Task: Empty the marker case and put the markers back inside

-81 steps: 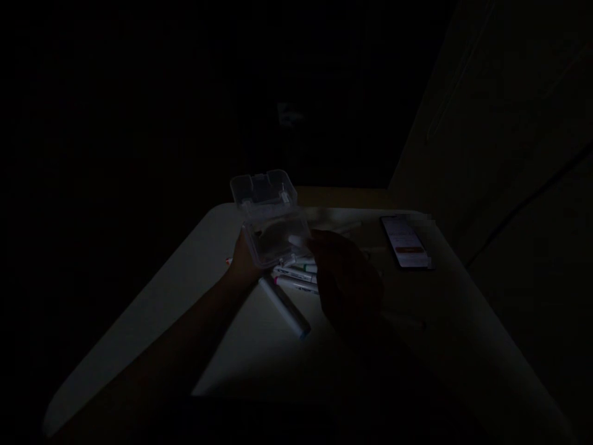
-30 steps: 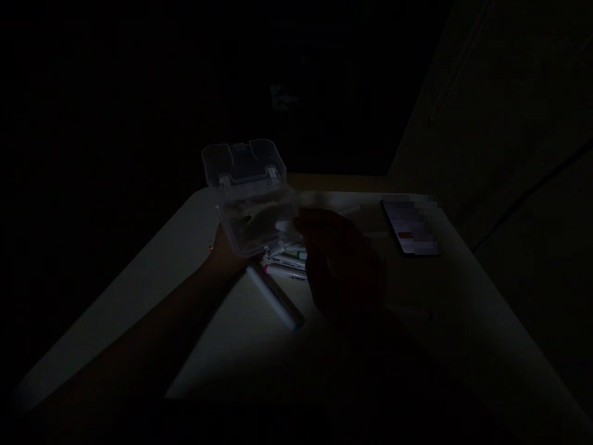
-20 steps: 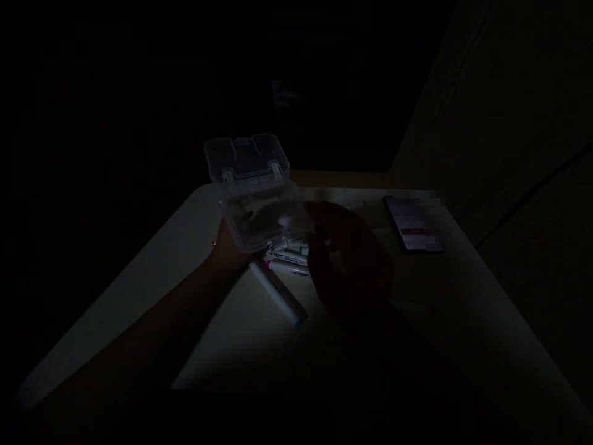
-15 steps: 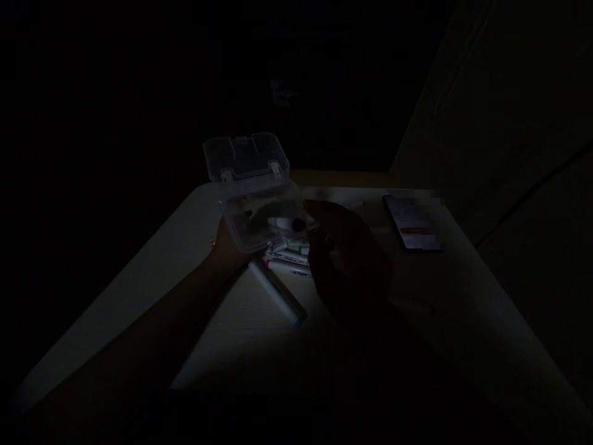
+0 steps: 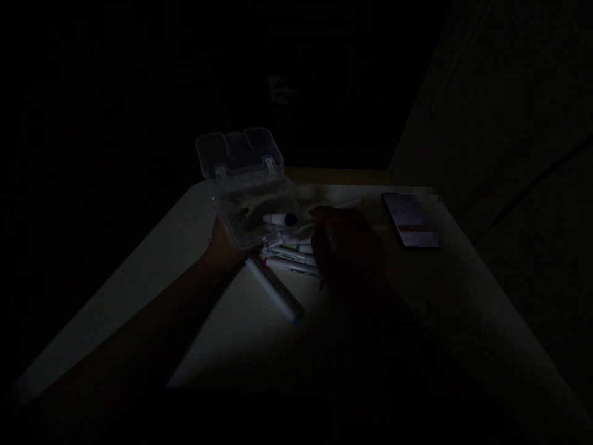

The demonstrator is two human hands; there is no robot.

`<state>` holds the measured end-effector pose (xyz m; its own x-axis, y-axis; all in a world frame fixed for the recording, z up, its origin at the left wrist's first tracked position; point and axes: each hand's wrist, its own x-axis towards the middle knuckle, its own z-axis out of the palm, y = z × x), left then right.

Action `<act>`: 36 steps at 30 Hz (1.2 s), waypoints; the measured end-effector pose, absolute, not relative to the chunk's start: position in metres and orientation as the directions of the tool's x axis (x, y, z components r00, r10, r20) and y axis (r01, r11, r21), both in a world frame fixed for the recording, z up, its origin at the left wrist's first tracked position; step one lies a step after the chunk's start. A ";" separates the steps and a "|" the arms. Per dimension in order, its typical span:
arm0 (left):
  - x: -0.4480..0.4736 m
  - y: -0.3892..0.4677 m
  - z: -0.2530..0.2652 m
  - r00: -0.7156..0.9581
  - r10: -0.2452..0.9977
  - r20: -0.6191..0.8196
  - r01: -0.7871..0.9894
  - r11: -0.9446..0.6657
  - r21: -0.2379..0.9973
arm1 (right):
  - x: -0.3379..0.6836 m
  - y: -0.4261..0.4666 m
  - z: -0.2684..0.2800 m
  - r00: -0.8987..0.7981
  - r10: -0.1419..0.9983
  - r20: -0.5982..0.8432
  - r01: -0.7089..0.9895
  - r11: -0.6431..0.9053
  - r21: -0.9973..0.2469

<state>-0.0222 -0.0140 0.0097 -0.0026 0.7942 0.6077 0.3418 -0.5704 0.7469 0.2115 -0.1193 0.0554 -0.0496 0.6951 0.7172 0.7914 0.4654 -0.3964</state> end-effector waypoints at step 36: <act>-0.023 -0.011 0.009 0.013 0.794 0.608 0.359 -0.572 0.738 | 0.211 -0.105 0.063 -0.228 0.974 0.021 0.959 0.228 -0.170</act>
<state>-0.0226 -0.0110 0.0092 0.0135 0.7935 0.6084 0.3586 -0.5718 0.7379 0.2112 -0.1046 0.0629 -0.2276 0.9735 0.0215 0.9587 0.2279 -0.1699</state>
